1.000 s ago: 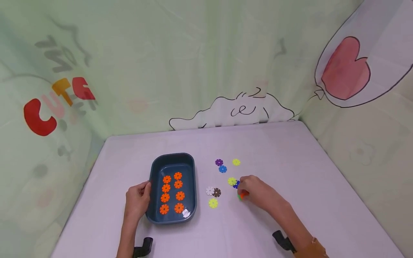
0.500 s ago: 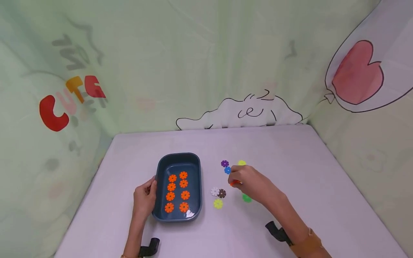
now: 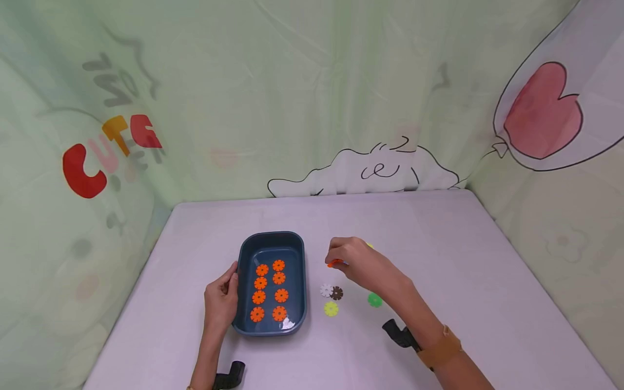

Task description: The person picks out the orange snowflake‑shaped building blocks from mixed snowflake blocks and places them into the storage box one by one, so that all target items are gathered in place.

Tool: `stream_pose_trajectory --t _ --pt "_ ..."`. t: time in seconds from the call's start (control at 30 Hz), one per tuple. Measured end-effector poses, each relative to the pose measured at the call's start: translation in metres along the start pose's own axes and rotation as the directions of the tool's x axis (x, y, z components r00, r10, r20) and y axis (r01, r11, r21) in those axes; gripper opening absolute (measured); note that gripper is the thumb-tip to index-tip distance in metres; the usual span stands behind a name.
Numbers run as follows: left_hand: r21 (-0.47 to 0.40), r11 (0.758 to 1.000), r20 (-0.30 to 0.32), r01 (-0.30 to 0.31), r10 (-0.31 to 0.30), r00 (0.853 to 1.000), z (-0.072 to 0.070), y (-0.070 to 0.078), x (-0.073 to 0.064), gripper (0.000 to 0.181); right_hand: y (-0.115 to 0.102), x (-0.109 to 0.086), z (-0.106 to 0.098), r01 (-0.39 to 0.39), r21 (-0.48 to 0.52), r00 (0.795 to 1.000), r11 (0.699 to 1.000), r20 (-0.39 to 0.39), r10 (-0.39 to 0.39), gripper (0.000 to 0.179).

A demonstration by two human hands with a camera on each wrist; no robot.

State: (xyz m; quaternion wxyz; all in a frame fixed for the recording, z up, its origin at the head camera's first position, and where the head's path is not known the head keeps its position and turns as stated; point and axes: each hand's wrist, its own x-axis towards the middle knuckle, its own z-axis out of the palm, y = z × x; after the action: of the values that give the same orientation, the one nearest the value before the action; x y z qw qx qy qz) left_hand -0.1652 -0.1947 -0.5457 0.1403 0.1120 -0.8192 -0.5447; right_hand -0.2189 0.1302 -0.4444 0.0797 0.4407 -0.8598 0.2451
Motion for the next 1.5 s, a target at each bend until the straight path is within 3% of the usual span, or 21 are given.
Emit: stream_pose_trajectory --t 0.37,0.77,1.07,1.33,1.5 --pt "-0.106 0.994 0.140 0.037 -0.022 0.990 -0.009 -0.010 0.003 0.050 0.003 0.019 0.005 0.025 0.014 1.000 1.000 0.007 -0.025 0.021" --pt "-0.134 0.990 0.154 0.054 -0.033 0.987 -0.014 -0.011 0.005 0.050 -0.008 0.058 0.013 -0.001 0.031 0.998 1.000 0.057 -0.001 0.018" --pt "-0.158 0.986 0.168 0.049 -0.022 0.986 -0.014 -0.012 0.005 0.050 -0.009 0.082 0.026 0.063 0.046 0.998 0.997 0.029 -0.064 0.019" --pt "-0.168 0.985 0.178 0.034 -0.004 0.984 -0.014 -0.011 0.007 0.050 -0.005 0.100 0.051 0.109 0.042 0.990 0.993 -0.096 -0.105 0.019" --pt "-0.181 0.983 0.185 0.036 -0.002 0.983 -0.014 -0.012 0.007 0.050 0.004 0.116 0.073 0.107 0.074 0.994 0.992 -0.038 -0.104 0.015"
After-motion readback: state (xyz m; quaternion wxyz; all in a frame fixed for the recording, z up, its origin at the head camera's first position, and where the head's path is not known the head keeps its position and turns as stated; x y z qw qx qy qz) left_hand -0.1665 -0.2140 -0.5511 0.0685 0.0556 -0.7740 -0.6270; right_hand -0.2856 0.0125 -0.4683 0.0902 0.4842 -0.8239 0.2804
